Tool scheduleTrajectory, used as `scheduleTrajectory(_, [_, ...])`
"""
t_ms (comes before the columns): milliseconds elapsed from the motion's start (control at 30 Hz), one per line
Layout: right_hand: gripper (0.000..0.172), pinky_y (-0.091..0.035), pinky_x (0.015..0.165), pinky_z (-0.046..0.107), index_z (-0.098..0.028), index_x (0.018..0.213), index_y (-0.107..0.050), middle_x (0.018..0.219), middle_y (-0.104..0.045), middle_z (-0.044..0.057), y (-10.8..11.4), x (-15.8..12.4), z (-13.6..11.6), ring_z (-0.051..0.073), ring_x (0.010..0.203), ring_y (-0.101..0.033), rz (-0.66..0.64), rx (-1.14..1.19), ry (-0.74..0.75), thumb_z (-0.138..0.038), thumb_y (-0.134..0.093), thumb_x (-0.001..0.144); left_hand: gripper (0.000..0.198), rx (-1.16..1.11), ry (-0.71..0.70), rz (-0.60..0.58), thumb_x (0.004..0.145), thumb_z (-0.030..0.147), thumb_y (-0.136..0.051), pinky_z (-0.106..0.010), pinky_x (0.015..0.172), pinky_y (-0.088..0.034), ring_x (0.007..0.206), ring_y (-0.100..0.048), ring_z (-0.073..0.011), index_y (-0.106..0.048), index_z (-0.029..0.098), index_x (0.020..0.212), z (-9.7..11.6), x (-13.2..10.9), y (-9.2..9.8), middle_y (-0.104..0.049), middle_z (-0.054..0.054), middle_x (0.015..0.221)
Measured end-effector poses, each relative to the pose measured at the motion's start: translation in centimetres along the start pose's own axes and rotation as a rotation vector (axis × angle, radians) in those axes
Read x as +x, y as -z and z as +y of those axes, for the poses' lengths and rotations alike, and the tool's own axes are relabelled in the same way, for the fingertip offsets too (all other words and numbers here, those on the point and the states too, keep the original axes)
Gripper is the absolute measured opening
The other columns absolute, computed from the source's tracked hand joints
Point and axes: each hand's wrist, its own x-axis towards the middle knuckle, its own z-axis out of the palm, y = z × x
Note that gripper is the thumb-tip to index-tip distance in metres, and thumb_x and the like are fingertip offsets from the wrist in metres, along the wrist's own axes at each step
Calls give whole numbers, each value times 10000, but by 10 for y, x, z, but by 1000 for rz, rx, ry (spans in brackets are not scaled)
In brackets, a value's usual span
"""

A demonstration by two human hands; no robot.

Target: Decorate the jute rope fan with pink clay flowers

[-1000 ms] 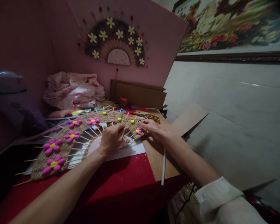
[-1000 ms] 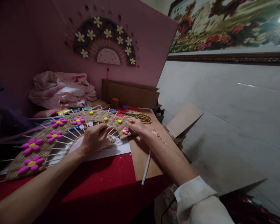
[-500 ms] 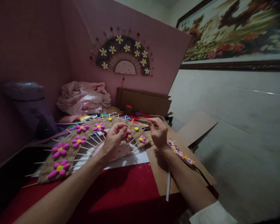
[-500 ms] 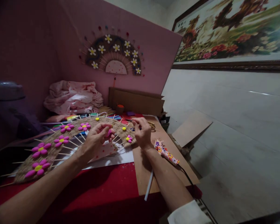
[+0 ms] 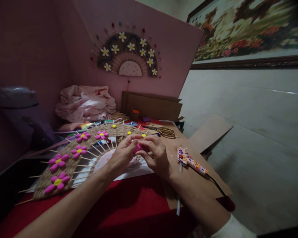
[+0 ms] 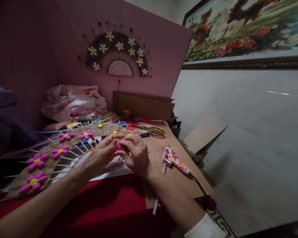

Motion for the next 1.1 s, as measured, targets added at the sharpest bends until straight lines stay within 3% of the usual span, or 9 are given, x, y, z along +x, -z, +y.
scheduleTrajectory(167, [129,-472,843,396,-258,956,-631,947,-604,52,0,1,3,213,943,-556,-21,43,-11,-267,-590,834,295,-54,18,-6,770,385,-654,-239,689,-485,765,-583,-112,-585,166,954,2,0,-1,-618,-43,897])
scheduleTrajectory(333, [79,-465,854,387,-237,908,-616,931,-606,53,0,0,6,205,929,-561,54,8,5,-233,-569,845,269,33,133,-12,775,409,-646,-201,531,-428,577,-549,-78,-578,164,863,1,-3,2,-589,6,713])
scheduleTrajectory(500, [82,-480,807,377,-211,923,-589,911,-612,66,0,-1,9,207,901,-566,33,-33,37,-218,-543,856,245,58,57,-8,719,334,-710,-199,470,-389,488,-493,-67,-592,139,808,3,-2,0,-576,12,610])
scheduleTrajectory(667, [88,-494,744,330,-194,922,-579,881,-620,65,-2,-2,9,175,824,-586,2,88,20,-170,-518,863,249,-31,89,70,646,263,-764,-202,469,-395,496,-513,-74,-583,140,764,4,-1,-2,-598,6,626])
scheduleTrajectory(1100, [94,-490,763,300,-212,892,-644,862,-634,30,-2,-2,10,155,847,-600,57,369,-110,-167,-626,811,214,-87,96,142,582,154,-756,-176,451,-351,456,-477,-61,-557,152,663,11,-1,-7,-543,46,499])
